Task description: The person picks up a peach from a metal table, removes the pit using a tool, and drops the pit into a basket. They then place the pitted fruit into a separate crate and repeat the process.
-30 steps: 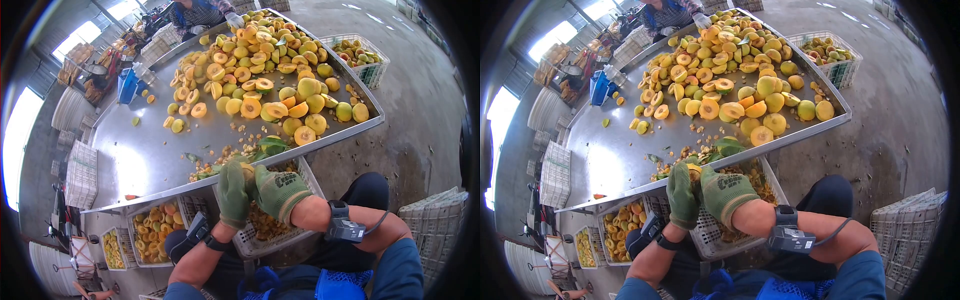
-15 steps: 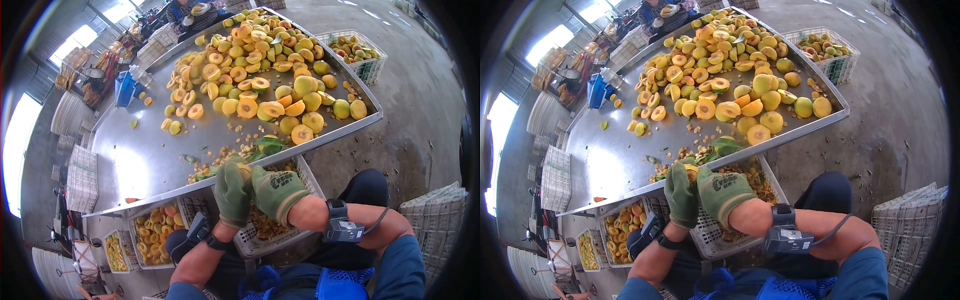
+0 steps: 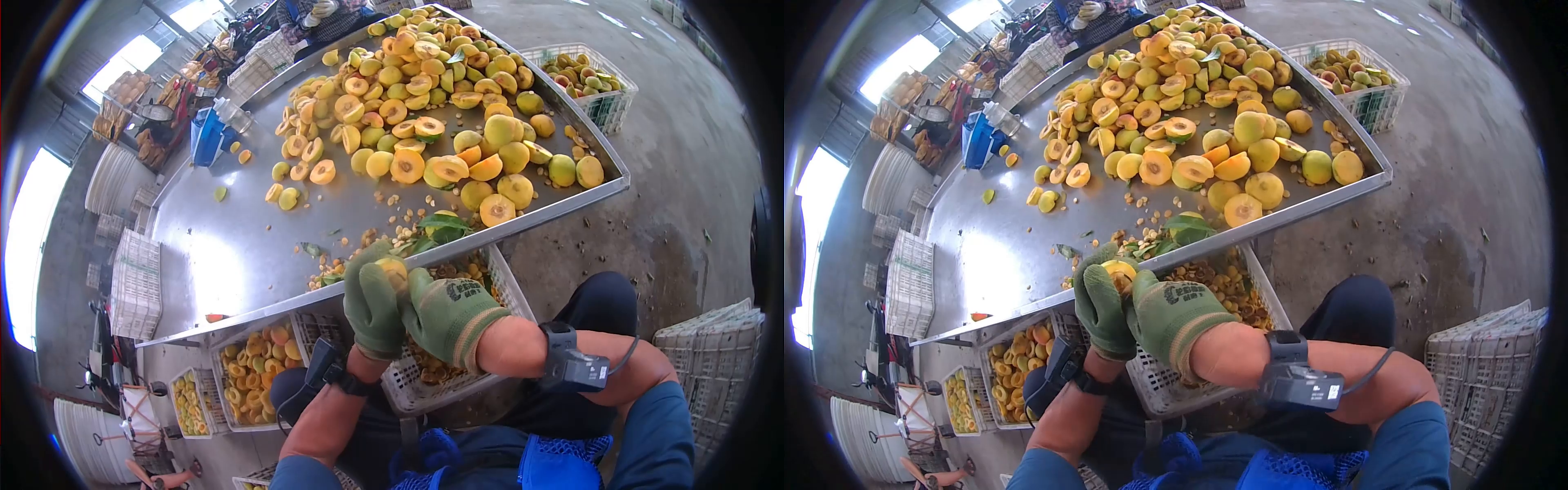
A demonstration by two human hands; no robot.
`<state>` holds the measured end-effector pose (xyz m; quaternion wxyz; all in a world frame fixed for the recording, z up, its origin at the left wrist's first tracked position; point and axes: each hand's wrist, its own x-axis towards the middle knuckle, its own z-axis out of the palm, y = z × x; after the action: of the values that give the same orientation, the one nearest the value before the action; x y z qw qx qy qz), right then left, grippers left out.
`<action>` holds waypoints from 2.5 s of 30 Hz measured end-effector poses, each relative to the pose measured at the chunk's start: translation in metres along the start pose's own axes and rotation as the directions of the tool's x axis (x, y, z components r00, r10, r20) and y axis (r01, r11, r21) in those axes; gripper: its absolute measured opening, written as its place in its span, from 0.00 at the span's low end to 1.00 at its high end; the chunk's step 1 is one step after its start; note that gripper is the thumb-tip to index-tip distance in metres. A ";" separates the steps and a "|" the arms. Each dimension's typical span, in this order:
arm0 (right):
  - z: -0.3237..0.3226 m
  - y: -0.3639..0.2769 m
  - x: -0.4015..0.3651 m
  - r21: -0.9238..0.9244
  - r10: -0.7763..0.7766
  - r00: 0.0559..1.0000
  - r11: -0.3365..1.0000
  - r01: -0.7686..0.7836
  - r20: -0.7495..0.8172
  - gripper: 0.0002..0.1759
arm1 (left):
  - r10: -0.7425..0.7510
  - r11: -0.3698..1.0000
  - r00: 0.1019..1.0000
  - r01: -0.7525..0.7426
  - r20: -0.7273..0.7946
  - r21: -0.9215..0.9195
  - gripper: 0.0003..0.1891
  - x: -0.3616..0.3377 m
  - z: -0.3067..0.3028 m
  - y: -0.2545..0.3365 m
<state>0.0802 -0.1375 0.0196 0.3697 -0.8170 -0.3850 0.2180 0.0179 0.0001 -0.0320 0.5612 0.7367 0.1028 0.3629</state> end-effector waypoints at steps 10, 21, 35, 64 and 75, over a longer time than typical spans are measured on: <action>-0.020 -0.002 -0.014 0.130 -0.026 0.998 0.991 0.017 0.063 0.18 | 0.132 0.987 0.988 -0.139 0.080 0.080 0.22 0.001 -0.003 -0.002; -0.056 0.002 0.001 0.348 0.049 0.805 0.885 -0.310 0.591 0.21 | 0.112 0.991 0.934 -0.129 0.338 0.029 0.26 0.007 -0.017 -0.002; -0.043 0.011 0.005 0.566 -0.024 0.797 0.717 -0.407 0.603 0.24 | -0.187 0.949 0.838 0.289 0.513 -0.124 0.30 0.022 -0.016 0.013; -0.045 0.022 -0.007 0.825 -0.469 0.690 0.430 -0.366 0.551 0.26 | -0.301 0.919 0.895 0.364 0.330 -0.151 0.40 0.023 -0.036 -0.003; -0.069 0.001 -0.006 0.338 0.096 0.789 0.867 -0.365 0.606 0.24 | -0.381 0.868 0.860 0.459 0.339 -0.189 0.40 0.030 -0.070 0.030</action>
<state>0.1210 -0.1731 0.0629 0.3809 -0.6506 -0.3128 0.5778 -0.0138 0.0595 0.0153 0.7289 0.6599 0.1295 0.1285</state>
